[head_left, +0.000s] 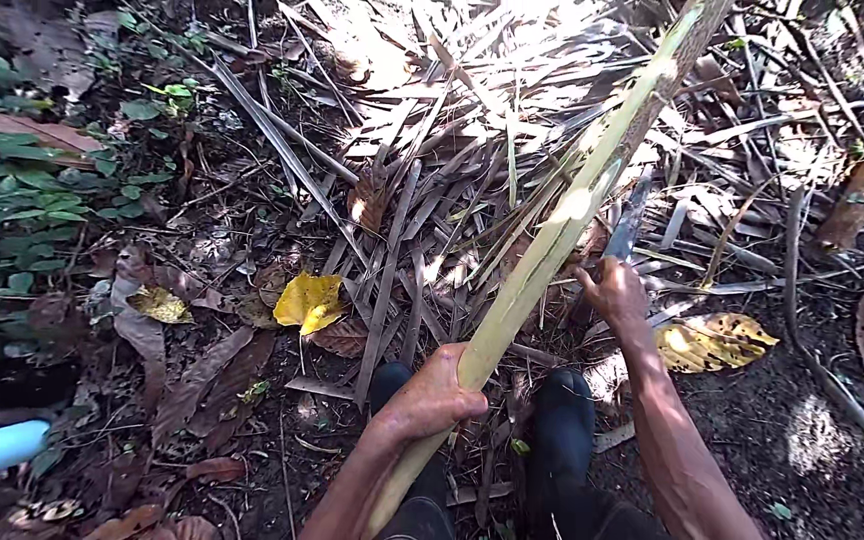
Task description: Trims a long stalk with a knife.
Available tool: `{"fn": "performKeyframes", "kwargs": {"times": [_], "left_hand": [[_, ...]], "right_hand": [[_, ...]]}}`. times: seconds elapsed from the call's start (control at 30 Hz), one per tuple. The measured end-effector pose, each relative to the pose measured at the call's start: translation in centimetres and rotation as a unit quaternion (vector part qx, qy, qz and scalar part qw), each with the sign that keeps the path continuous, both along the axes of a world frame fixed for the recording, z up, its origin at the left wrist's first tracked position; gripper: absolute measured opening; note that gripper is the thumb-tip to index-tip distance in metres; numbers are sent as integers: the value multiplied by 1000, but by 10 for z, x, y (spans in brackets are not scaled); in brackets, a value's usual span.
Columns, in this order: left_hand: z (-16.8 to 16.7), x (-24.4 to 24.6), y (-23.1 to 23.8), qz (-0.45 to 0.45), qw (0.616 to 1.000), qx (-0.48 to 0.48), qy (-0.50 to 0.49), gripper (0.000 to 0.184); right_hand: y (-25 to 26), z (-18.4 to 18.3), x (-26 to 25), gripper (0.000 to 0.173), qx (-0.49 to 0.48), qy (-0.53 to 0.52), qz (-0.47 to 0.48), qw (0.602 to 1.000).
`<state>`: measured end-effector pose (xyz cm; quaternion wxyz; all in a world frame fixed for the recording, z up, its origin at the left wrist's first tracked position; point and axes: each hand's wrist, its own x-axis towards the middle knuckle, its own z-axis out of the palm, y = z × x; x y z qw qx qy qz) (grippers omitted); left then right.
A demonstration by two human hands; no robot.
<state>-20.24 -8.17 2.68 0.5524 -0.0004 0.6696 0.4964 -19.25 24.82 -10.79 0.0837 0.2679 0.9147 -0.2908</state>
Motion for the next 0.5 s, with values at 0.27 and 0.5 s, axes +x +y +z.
{"fn": "performKeyframes", "kwargs": {"times": [0.27, 0.5], "left_hand": [[-4, 2, 3, 16, 1000, 12, -19, 31], [-8, 4, 0, 44, 996, 40, -67, 30]], "right_hand": [[13, -31, 13, 58, -22, -115, -185, 976], [49, -19, 42, 28, -200, 10, -273, 941]]}}
